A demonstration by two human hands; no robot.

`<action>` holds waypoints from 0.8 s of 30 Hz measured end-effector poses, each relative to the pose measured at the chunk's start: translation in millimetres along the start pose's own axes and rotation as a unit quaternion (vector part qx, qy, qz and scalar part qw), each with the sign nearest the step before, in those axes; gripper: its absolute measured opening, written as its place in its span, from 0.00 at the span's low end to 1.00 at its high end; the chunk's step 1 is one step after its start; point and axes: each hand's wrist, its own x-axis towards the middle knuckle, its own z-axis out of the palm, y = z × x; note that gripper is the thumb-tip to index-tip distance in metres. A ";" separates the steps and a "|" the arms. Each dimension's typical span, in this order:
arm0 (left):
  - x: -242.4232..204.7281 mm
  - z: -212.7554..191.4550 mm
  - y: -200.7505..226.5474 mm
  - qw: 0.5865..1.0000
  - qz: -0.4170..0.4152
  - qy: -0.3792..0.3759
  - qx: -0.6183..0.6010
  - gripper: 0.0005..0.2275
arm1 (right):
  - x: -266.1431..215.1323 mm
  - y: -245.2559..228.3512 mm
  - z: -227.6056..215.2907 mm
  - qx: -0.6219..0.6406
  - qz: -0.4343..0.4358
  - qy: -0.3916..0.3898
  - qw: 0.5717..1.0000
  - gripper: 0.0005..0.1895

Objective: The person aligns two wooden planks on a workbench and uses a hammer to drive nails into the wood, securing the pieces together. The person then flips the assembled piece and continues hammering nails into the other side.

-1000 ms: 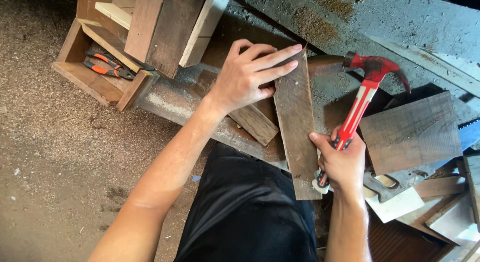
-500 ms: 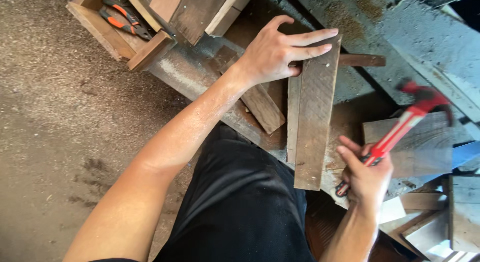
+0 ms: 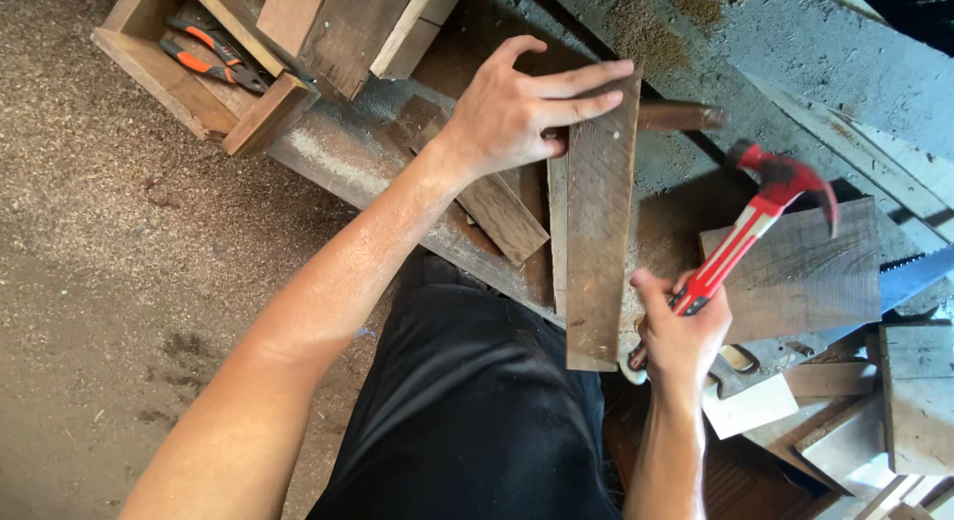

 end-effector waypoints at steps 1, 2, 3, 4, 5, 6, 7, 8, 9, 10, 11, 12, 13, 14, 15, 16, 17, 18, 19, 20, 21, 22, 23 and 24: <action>1.5 -0.5 -1.4 1.000 0.000 0.004 0.011 0.29 | 1.2 -3.4 0.8 -0.021 -0.030 0.006 0.999 0.16; 3.0 -0.8 -1.3 1.000 -0.006 -0.005 0.011 0.30 | 1.0 -7.5 1.5 -0.042 -0.060 0.011 0.997 0.14; 4.4 -2.5 -2.3 1.000 -0.011 -0.013 0.014 0.31 | 1.7 -12.2 4.2 -0.062 -0.092 0.016 0.994 0.13; 5.5 -4.2 -2.7 0.999 -0.016 -0.022 0.016 0.32 | 1.6 -18.0 6.6 -0.093 -0.138 0.020 0.986 0.14; 6.3 -5.8 -2.5 0.999 -0.016 -0.026 0.020 0.32 | 0.4 -24.5 9.2 -0.124 -0.182 0.025 0.975 0.15; 7.0 -7.3 -2.7 0.999 -0.015 -0.030 0.025 0.32 | -0.4 -31.7 12.5 -0.155 -0.226 0.030 0.961 0.17; 8.4 -7.2 -2.8 0.999 -0.013 -0.034 0.028 0.32 | -0.1 -39.5 15.6 -0.157 -0.217 0.029 0.963 0.12; 9.4 -7.2 -4.1 0.999 -0.002 -0.028 0.030 0.33 | 2.7 -47.6 20.1 -0.159 -0.208 0.028 0.965 0.10; 8.1 -6.6 -3.5 0.999 0.006 -0.024 0.031 0.34 | 4.7 -55.0 24.3 -0.163 -0.197 0.025 0.966 0.11; 6.7 -5.3 -2.6 0.999 0.015 -0.020 0.032 0.34 | 9.3 -62.2 30.3 -0.134 -0.215 0.006 0.967 0.12; 5.8 -3.4 -1.3 0.999 0.006 -0.022 0.030 0.34 | 15.5 -69.5 36.1 -0.105 -0.233 -0.014 0.967 0.13; 4.8 -1.1 1.2 0.999 -0.002 -0.024 0.029 0.33 | 19.7 -76.1 40.5 -0.077 -0.250 -0.033 0.965 0.15; 5.8 -0.3 0.2 0.999 -0.010 -0.024 0.032 0.33 | 25.7 -83.0 46.4 -0.086 -0.245 -0.029 0.965 0.15; 6.6 0.5 0.0 0.999 -0.009 -0.026 0.033 0.33 | 30.4 -89.3 51.8 -0.094 -0.241 -0.024 0.966 0.16; 5.8 0.2 0.0 0.999 -0.011 -0.029 0.034 0.33 | 33.6 -94.6 57.8 -0.103 -0.236 -0.023 0.966 0.16; 5.4 -0.7 -1.0 0.999 -0.013 -0.032 0.036 0.33 | 36.1 -98.9 64.0 -0.099 -0.244 -0.029 0.964 0.16; 4.8 -0.8 -0.9 0.999 -0.011 -0.030 0.037 0.33 | 37.0 -101.6 68.8 -0.095 -0.252 -0.035 0.963 0.16; 4.3 -0.8 -1.4 0.999 -0.008 -0.029 0.037 0.32 | 38.3 -103.1 73.8 -0.092 -0.259 -0.040 0.961 0.16; 3.3 0.6 0.0 0.999 -0.006 -0.028 0.035 0.32 | 38.1 -102.5 77.0 -0.099 -0.263 -0.038 0.959 0.15; 2.1 1.3 0.2 0.999 -0.003 -0.023 0.033 0.32 | 38.2 -100.8 79.8 -0.107 -0.267 -0.036 0.957 0.15; 3.1 2.6 -0.6 0.999 0.002 -0.016 0.031 0.32 | 39.9 -99.3 81.0 -0.116 -0.272 -0.031 0.955 0.14; 4.3 4.3 -0.4 1.000 0.007 -0.009 0.028 0.32 | 41.5 -97.6 81.7 -0.117 -0.285 -0.024 0.951 0.13; 4.6 3.4 -2.4 0.999 0.010 -0.009 0.030 0.32 | 44.7 -96.7 85.3 -0.116 -0.301 -0.020 0.946 0.11; 5.1 2.8 -3.8 0.999 0.012 -0.009 0.032 0.31 | 47.9 -96.0 88.3 -0.114 -0.316 -0.016 0.942 0.10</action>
